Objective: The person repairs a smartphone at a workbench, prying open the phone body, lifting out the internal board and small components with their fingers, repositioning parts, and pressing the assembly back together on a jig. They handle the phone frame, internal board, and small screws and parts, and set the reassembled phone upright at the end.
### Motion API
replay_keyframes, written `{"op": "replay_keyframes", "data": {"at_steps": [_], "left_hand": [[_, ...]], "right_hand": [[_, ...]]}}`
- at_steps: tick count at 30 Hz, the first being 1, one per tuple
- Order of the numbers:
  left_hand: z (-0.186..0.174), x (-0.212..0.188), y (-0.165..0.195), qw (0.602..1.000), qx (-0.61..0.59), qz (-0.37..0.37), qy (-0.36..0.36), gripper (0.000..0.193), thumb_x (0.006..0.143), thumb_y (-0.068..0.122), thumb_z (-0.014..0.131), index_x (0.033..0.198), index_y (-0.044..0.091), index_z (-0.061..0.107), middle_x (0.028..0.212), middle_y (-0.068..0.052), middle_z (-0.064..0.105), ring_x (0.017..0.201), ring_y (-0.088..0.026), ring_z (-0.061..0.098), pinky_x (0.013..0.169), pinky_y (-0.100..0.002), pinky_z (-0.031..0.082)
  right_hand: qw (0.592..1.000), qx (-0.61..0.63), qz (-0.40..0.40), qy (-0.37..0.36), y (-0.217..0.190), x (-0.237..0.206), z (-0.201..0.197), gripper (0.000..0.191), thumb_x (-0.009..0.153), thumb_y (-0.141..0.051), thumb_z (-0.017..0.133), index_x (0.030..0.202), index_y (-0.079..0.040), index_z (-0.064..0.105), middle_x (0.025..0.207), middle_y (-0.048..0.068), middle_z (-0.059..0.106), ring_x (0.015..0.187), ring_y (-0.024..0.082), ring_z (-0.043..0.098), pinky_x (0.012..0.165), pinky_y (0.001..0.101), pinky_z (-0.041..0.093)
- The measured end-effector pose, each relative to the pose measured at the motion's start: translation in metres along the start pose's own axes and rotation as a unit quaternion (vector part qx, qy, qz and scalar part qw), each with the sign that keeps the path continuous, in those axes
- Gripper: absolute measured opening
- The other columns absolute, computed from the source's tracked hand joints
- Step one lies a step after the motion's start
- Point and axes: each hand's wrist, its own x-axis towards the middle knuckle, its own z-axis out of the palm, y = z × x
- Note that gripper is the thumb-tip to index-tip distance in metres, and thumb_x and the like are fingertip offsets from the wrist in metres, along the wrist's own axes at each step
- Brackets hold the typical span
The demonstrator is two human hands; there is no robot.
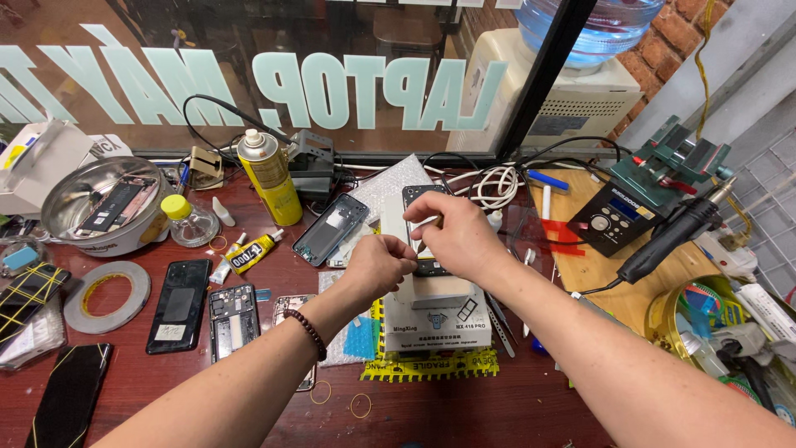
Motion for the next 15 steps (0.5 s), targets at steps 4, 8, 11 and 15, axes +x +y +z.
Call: {"op": "replay_keyframes", "data": {"at_steps": [4, 8, 11, 15], "left_hand": [[-0.001, -0.006, 0.001, 1.000, 0.005, 0.017, 0.002, 0.003, 0.084, 0.005, 0.073, 0.084, 0.003, 0.072, 0.074, -0.002, 0.069, 0.061, -0.012, 0.064, 0.053, -0.029, 0.055], [0.003, -0.009, 0.003, 0.999, 0.027, 0.013, 0.030, 0.005, 0.084, 0.007, 0.072, 0.086, 0.003, 0.071, 0.075, -0.004, 0.070, 0.062, -0.013, 0.065, 0.054, -0.030, 0.056], [0.007, -0.008, 0.006, 0.993, 0.098, 0.037, 0.059, 0.007, 0.082, 0.008, 0.071, 0.088, 0.003, 0.073, 0.078, -0.009, 0.074, 0.067, -0.018, 0.070, 0.061, -0.034, 0.057], [0.012, -0.004, 0.012, 0.972, 0.202, 0.062, 0.097, 0.013, 0.079, 0.008, 0.066, 0.090, 0.006, 0.074, 0.085, -0.015, 0.076, 0.082, -0.027, 0.075, 0.077, -0.038, 0.058]], "right_hand": [[0.997, 0.062, 0.040, 0.020, 0.007, 0.003, -0.008, 0.023, 0.084, 0.005, 0.061, 0.104, -0.003, 0.071, 0.097, 0.006, 0.077, 0.086, 0.014, 0.078, 0.072, 0.0296, 0.062], [0.994, 0.084, 0.055, 0.038, 0.012, 0.001, -0.015, 0.023, 0.086, 0.006, 0.060, 0.105, -0.002, 0.070, 0.097, 0.007, 0.076, 0.087, 0.015, 0.078, 0.073, 0.0296, 0.064], [0.994, 0.077, 0.059, 0.051, 0.016, -0.003, -0.020, 0.023, 0.086, 0.007, 0.060, 0.105, -0.001, 0.070, 0.097, 0.007, 0.076, 0.088, 0.016, 0.078, 0.074, 0.0295, 0.064], [0.992, 0.085, 0.074, 0.064, 0.019, -0.004, -0.021, 0.024, 0.086, 0.007, 0.058, 0.105, -0.001, 0.070, 0.097, 0.008, 0.075, 0.086, 0.016, 0.078, 0.071, 0.0306, 0.064]]}}
